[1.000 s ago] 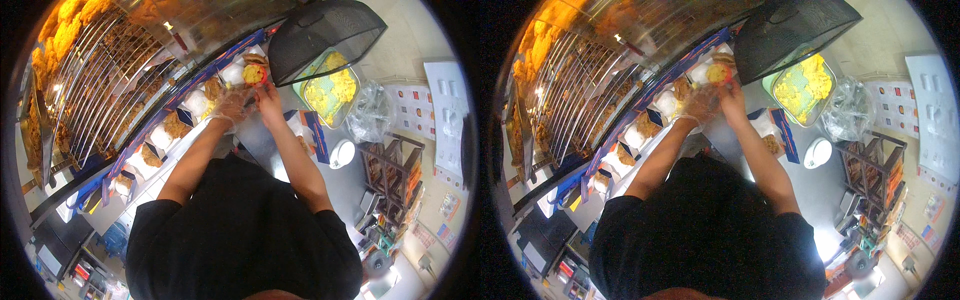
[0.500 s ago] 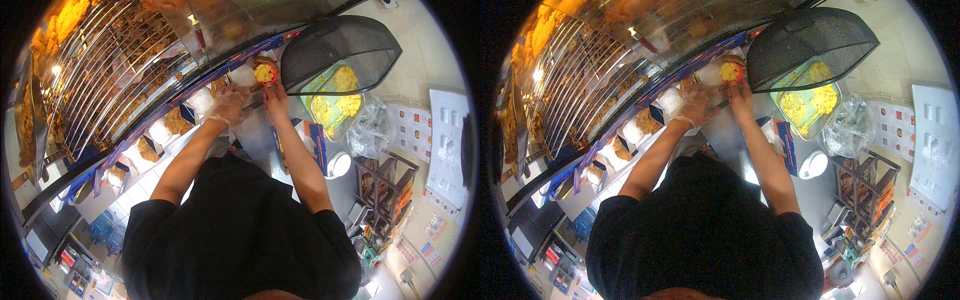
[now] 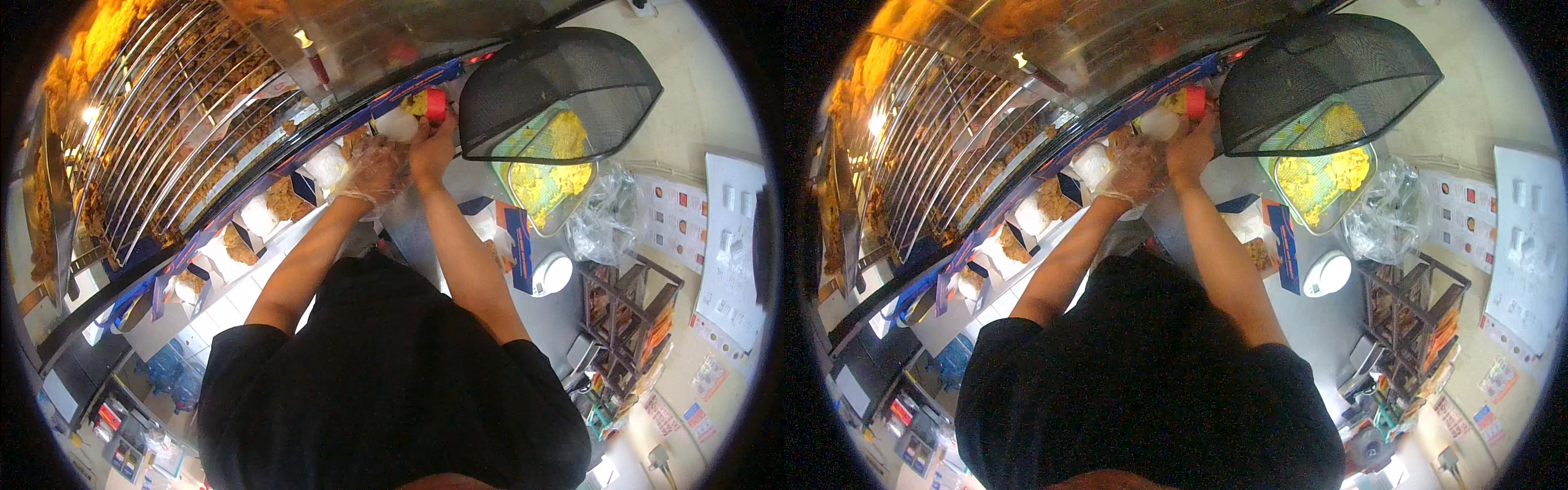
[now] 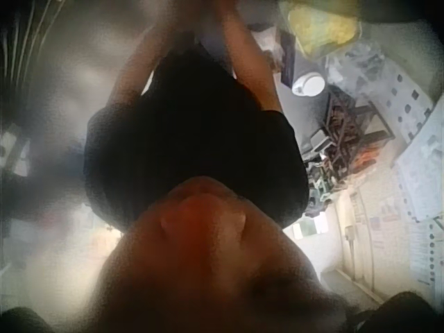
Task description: The person assembles food boxes by scooping scrambled eggs into containers, placing buns and fried chicken pieces inside, and adding seaweed packets. They retrieve buns from a cooler and chicken from a heated display, then arrange the completed boxes on the counter.
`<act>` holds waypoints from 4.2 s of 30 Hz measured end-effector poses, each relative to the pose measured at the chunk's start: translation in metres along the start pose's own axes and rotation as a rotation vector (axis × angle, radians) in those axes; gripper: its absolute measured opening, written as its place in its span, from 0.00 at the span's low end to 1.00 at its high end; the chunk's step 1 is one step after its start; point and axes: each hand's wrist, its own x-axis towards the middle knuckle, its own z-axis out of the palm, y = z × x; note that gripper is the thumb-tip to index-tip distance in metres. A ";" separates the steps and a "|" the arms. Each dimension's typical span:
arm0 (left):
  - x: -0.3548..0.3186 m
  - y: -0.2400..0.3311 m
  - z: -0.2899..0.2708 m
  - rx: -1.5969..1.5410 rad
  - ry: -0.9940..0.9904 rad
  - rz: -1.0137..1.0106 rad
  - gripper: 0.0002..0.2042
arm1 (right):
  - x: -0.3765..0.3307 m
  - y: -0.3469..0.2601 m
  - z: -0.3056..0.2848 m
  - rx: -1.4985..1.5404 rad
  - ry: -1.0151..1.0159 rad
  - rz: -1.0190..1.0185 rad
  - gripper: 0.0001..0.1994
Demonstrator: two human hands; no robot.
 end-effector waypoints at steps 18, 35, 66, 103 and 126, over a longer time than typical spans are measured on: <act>0.044 0.002 0.013 0.093 0.155 -0.056 0.30 | -0.001 0.016 -0.002 0.212 0.100 -0.223 0.18; 0.013 0.060 -0.013 -0.511 0.052 0.374 0.16 | 0.026 0.040 -0.305 0.212 0.057 0.209 0.19; 0.116 0.129 0.081 -1.026 -0.450 -0.315 0.18 | 0.093 0.123 -0.212 -0.893 -0.287 0.103 0.22; 0.128 0.136 0.083 -0.811 -0.467 -0.363 0.19 | 0.065 0.136 -0.249 0.138 -0.879 0.350 0.20; 0.117 0.133 0.090 -0.857 -0.346 -0.342 0.19 | 0.055 0.134 -0.253 -0.782 -0.446 -0.049 0.23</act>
